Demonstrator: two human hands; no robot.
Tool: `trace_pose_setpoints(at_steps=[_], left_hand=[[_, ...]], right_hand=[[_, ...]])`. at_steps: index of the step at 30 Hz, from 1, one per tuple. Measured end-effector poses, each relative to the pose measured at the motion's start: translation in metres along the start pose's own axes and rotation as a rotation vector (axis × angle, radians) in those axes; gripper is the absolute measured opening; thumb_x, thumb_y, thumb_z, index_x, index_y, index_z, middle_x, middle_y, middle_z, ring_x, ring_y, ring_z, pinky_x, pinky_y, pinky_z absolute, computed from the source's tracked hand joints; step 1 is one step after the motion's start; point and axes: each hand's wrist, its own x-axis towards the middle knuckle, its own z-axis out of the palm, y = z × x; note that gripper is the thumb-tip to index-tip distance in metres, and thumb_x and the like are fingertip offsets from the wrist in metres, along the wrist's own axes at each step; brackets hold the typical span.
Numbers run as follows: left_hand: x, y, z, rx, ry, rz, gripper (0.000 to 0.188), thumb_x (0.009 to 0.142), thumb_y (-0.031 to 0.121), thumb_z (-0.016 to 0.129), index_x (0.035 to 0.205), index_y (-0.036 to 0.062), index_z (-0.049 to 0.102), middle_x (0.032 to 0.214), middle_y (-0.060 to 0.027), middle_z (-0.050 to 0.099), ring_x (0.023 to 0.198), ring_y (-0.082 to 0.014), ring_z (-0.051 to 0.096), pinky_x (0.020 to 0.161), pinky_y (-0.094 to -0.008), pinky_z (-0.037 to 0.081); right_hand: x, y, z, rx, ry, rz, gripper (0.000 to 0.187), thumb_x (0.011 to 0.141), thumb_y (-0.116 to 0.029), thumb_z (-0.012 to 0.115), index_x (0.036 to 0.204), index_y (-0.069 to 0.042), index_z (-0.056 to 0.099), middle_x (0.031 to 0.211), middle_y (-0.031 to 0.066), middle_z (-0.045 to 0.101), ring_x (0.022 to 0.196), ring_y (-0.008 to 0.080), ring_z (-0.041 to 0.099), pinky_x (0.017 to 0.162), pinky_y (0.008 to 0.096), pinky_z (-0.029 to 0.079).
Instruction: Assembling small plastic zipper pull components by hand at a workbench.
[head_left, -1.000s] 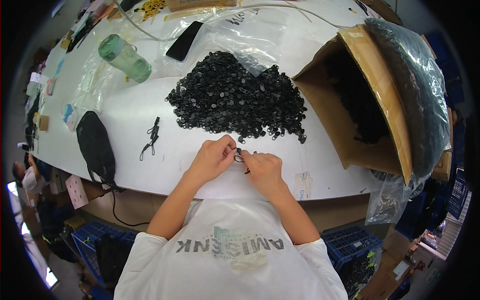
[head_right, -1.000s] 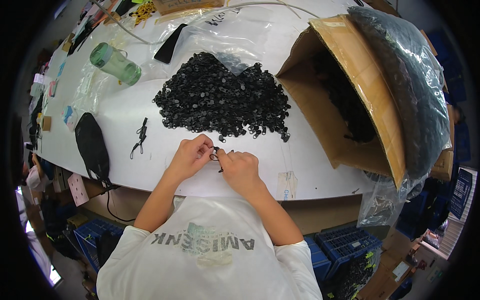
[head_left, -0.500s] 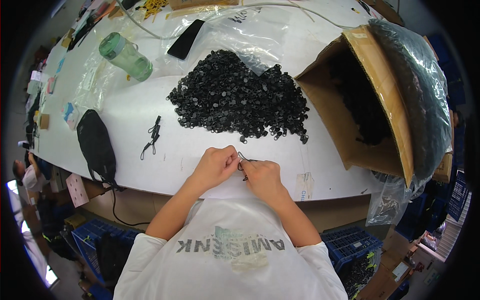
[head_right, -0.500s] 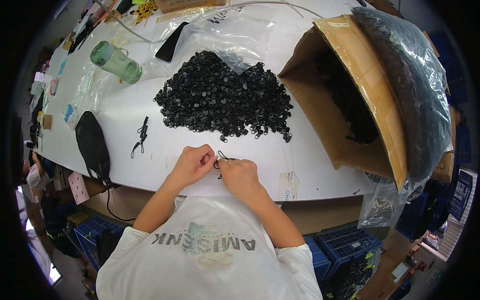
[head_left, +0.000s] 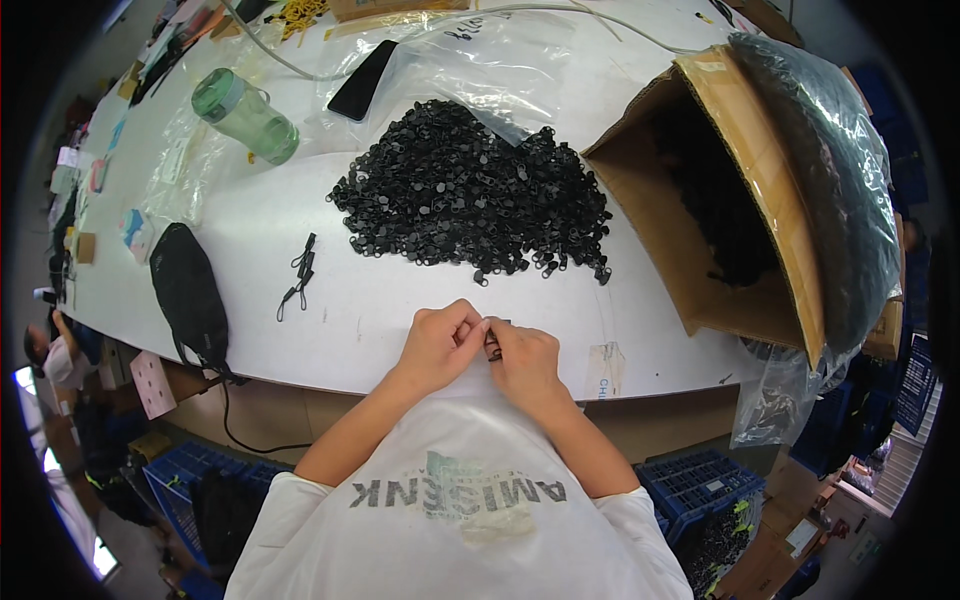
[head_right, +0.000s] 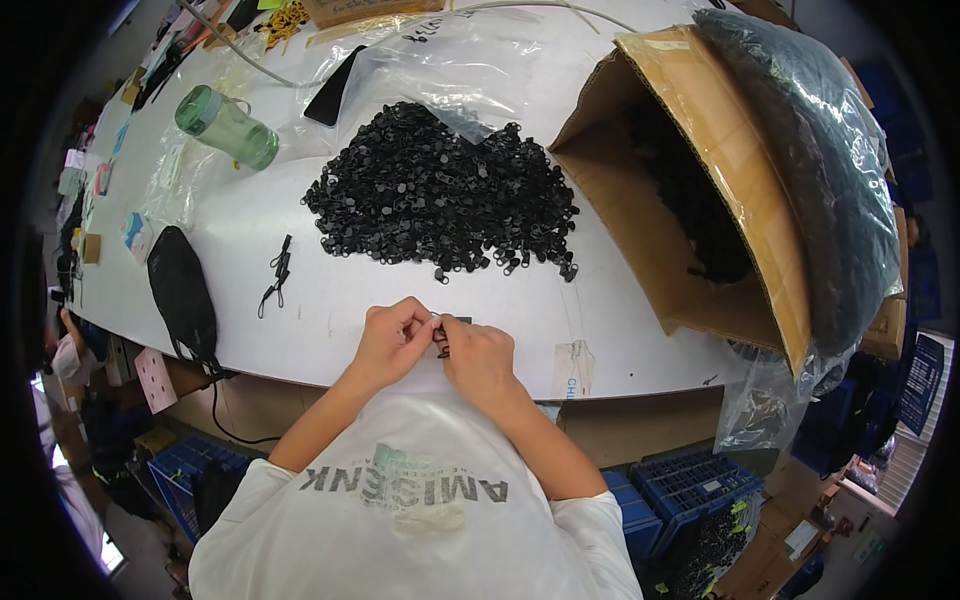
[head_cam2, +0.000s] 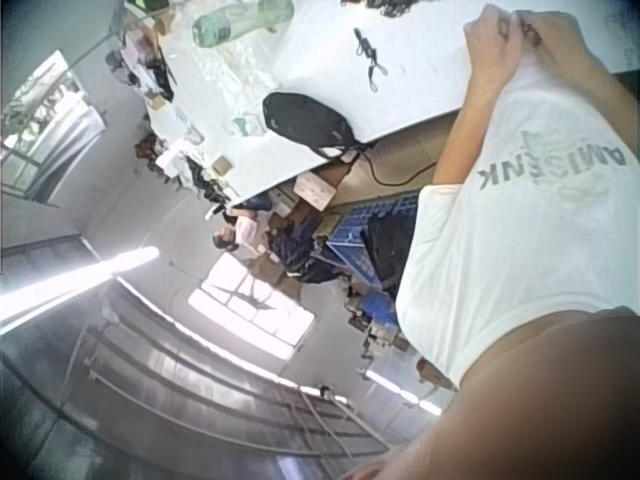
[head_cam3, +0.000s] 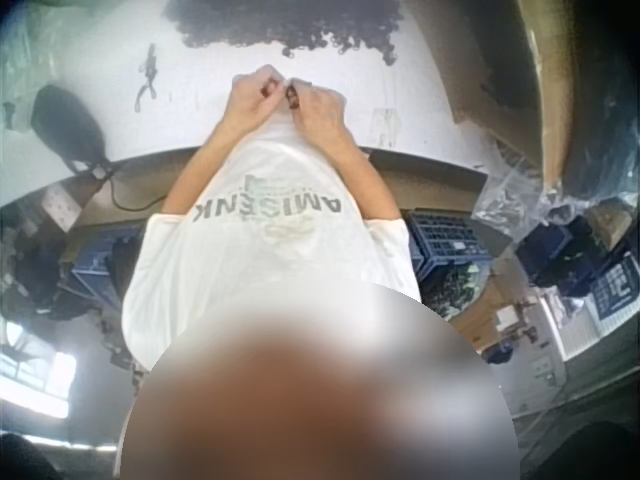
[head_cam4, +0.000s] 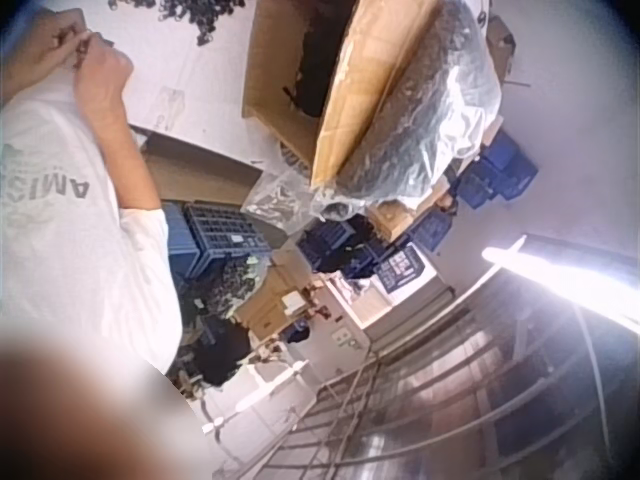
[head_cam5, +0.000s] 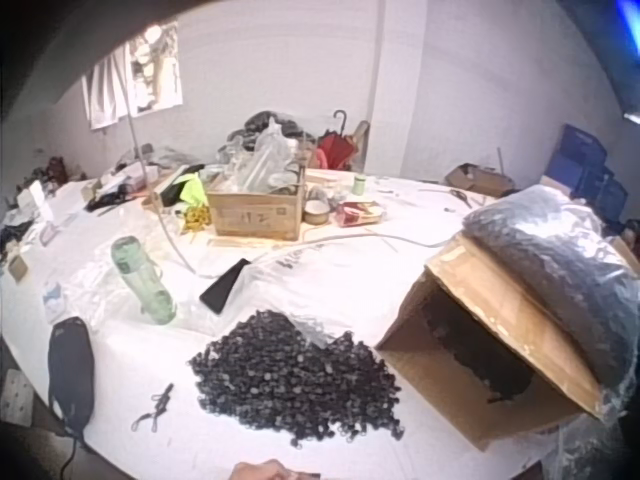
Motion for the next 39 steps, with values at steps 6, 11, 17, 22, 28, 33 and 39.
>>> trace_pose_setpoints(at_steps=[6, 11, 17, 22, 28, 33, 39], left_hand=[[0.009, 0.005, -0.008, -0.068, -0.116, -0.247, 0.023, 0.093, 0.017, 0.053, 0.077, 0.0004, 0.059, 0.054, -0.0047, 0.055, 0.046, -0.0108, 0.052, 0.046, -0.0250, 0.039], [0.011, -0.019, -0.010, -0.637, -0.466, -0.512, 0.024, 0.091, 0.015, 0.051, 0.078, -0.0006, 0.063, 0.057, -0.0021, 0.057, 0.049, -0.0077, 0.051, 0.046, -0.0222, 0.038], [0.007, -0.018, -0.009, -0.395, -0.224, -0.275, 0.023, 0.091, 0.009, 0.055, 0.071, -0.0009, 0.063, 0.059, -0.0011, 0.057, 0.048, -0.0050, 0.046, 0.045, -0.0199, 0.036], [0.007, 0.002, -0.005, -0.302, -0.095, -0.322, 0.017, 0.089, 0.008, 0.057, 0.081, -0.0011, 0.069, 0.066, -0.0041, 0.060, 0.060, -0.0061, 0.054, 0.053, -0.0213, 0.041], [0.008, -0.009, -0.003, -0.456, -0.134, -0.075, 0.015, 0.089, 0.007, 0.061, 0.099, 0.0013, 0.071, 0.082, -0.0049, 0.060, 0.070, -0.0081, 0.055, 0.061, -0.0215, 0.044], [0.013, -0.013, -0.006, -0.334, -0.037, 0.033, 0.011, 0.086, 0.004, 0.063, 0.094, -0.0003, 0.069, 0.083, -0.0058, 0.062, 0.070, -0.0107, 0.057, 0.062, -0.0236, 0.046], [0.013, 0.011, -0.019, 0.011, -0.113, 0.061, 0.009, 0.082, 0.001, 0.063, 0.091, -0.0003, 0.066, 0.077, -0.0092, 0.063, 0.068, -0.0174, 0.061, 0.062, -0.0268, 0.048]], right_hand=[[0.005, 0.009, -0.012, -0.006, 0.055, -0.033, 0.017, 0.070, -0.005, 0.067, 0.086, -0.004, 0.061, 0.061, 0.0075, 0.060, 0.051, 0.0230, 0.059, 0.048, 0.0338, 0.045], [0.006, 0.011, -0.018, 0.075, -0.027, -0.140, 0.017, 0.070, -0.003, 0.068, 0.086, -0.003, 0.062, 0.063, 0.0098, 0.063, 0.051, 0.0249, 0.060, 0.049, 0.0336, 0.046], [0.006, 0.012, -0.022, 0.301, -0.097, -0.134, 0.009, 0.070, -0.005, 0.071, 0.073, -0.002, 0.062, 0.055, 0.0082, 0.057, 0.045, 0.0233, 0.055, 0.045, 0.0320, 0.043], [0.005, 0.010, -0.020, 0.318, -0.058, -0.044, 0.011, 0.074, -0.010, 0.071, 0.071, -0.005, 0.062, 0.054, 0.0078, 0.055, 0.044, 0.0235, 0.054, 0.044, 0.0331, 0.042], [0.007, 0.004, -0.020, 0.462, -0.048, 0.058, 0.013, 0.080, -0.011, 0.069, 0.072, -0.003, 0.061, 0.052, 0.0082, 0.052, 0.042, 0.0237, 0.050, 0.043, 0.0320, 0.040], [0.011, 0.000, -0.020, 0.427, -0.026, 0.049, 0.010, 0.077, -0.007, 0.068, 0.074, -0.001, 0.061, 0.053, 0.0089, 0.052, 0.043, 0.0226, 0.051, 0.043, 0.0312, 0.040], [0.011, -0.003, -0.017, 0.352, 0.085, 0.023, 0.007, 0.079, -0.003, 0.065, 0.084, 0.000, 0.063, 0.053, 0.0081, 0.051, 0.042, 0.0176, 0.049, 0.044, 0.0281, 0.039]])
